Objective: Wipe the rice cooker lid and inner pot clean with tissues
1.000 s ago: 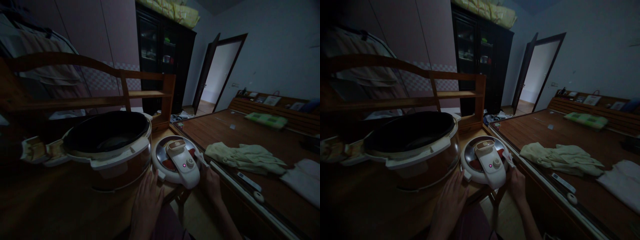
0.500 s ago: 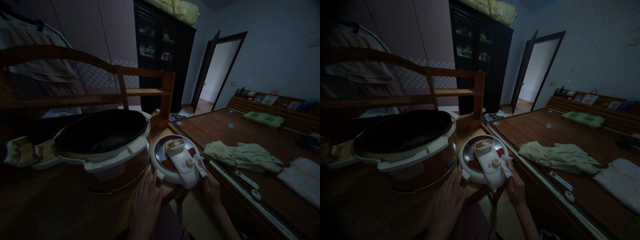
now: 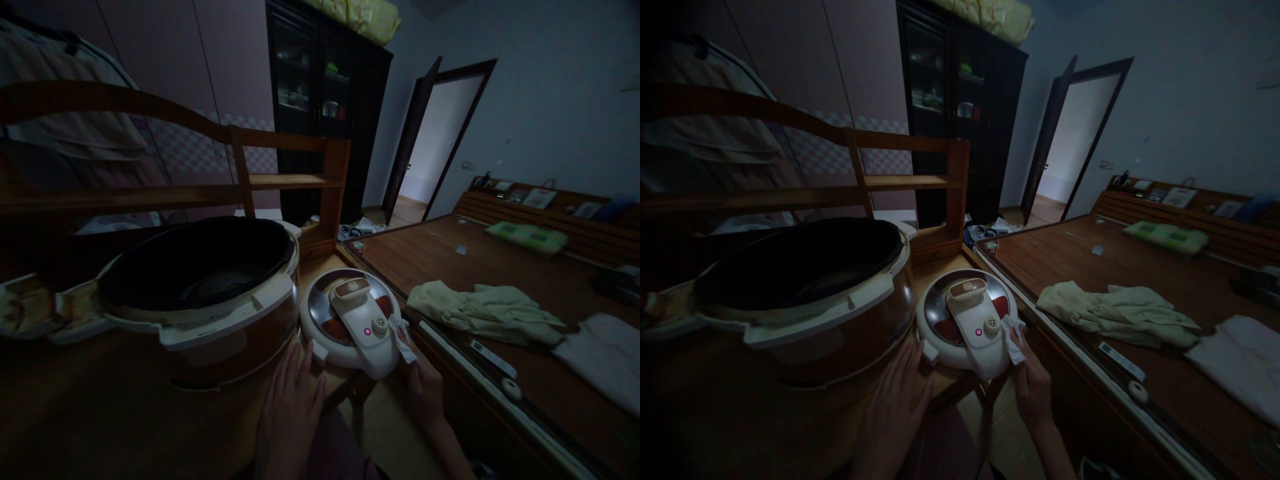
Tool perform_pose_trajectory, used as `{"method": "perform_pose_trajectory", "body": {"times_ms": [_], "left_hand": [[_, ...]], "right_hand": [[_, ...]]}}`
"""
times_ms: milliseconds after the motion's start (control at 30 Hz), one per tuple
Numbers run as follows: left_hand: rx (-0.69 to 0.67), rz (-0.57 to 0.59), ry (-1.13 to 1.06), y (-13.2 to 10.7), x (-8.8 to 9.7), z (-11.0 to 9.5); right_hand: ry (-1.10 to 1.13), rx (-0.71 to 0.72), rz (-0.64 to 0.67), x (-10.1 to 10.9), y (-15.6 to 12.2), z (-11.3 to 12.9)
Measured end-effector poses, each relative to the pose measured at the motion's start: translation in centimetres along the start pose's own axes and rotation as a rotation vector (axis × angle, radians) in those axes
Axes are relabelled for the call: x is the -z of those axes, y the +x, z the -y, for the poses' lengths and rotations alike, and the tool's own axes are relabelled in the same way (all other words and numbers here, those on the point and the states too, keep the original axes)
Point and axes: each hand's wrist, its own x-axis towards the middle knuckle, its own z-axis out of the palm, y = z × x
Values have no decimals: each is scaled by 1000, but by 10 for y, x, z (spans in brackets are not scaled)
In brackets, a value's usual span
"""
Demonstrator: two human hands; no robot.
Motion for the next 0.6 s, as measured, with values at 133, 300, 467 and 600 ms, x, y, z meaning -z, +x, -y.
{"method": "perform_pose_trajectory", "body": {"times_ms": [133, 300, 467, 600], "left_hand": [[-9, -2, -10, 0, 0, 1], [-10, -20, -3, 0, -1, 1], [-6, 1, 14, 1, 0, 0], [-5, 14, 23, -1, -2, 1]], "right_hand": [[-41, -11, -15, -1, 1, 2], [-76, -32, 24, 1, 11, 7], [-90, -56, 43, 3, 16, 6], [-80, -62, 54, 3, 20, 9]]}}
